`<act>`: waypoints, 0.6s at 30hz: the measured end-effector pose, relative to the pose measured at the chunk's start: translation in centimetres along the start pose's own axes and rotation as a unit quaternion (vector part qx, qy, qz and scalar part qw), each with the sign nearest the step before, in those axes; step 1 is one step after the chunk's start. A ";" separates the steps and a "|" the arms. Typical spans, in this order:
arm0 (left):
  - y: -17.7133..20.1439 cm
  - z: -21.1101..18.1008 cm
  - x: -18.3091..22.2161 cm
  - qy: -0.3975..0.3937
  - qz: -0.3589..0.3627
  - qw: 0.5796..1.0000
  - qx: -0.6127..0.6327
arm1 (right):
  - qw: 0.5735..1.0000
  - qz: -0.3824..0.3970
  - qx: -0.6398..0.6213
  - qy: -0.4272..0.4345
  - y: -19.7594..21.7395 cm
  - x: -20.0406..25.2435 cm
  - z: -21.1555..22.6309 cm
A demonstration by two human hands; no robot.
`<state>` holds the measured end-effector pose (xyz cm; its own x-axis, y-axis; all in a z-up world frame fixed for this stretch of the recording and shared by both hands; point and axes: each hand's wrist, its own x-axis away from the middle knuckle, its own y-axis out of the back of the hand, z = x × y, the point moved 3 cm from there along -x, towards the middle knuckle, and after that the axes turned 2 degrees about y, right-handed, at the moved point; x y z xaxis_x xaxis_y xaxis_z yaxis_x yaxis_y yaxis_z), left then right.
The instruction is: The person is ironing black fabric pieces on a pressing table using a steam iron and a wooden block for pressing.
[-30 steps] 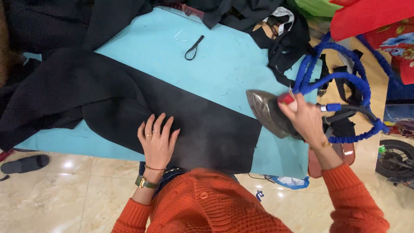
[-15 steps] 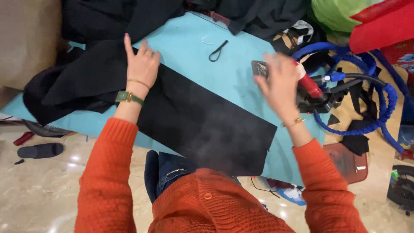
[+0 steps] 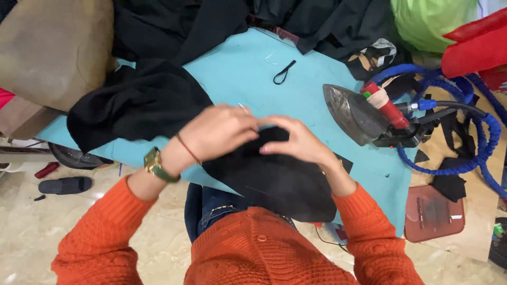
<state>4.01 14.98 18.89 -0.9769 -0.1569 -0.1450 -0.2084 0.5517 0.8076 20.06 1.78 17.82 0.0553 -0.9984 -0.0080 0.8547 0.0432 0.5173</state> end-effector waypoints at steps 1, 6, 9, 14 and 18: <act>0.3 -1.2 0.1 0.000 -0.001 1.000 -0.002 | 1.000 0.000 0.001 0.002 0.1 0.8 0.5; 1.1 -4.5 0.6 -0.019 0.085 0.980 0.181 | 0.994 0.105 -0.011 -0.007 2.2 5.9 1.7; -0.9 -2.2 1.3 -0.021 0.055 0.981 0.182 | 0.991 0.090 -0.033 -0.094 6.3 10.7 2.9; -9.2 -0.1 5.5 -0.056 -0.064 0.996 -0.022 | 0.974 0.013 0.074 -0.212 16.0 25.9 -1.3; -13.9 -0.2 8.2 0.000 -0.170 0.972 -0.162 | 0.958 -0.146 0.040 -0.245 21.0 42.5 -7.0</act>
<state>-1.13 5.85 6.55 -0.8547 -0.2842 -0.4345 -0.4930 0.1817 0.8508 43.95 -39.55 22.32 -0.4454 -0.8651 0.2307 0.7539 -0.2234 0.6179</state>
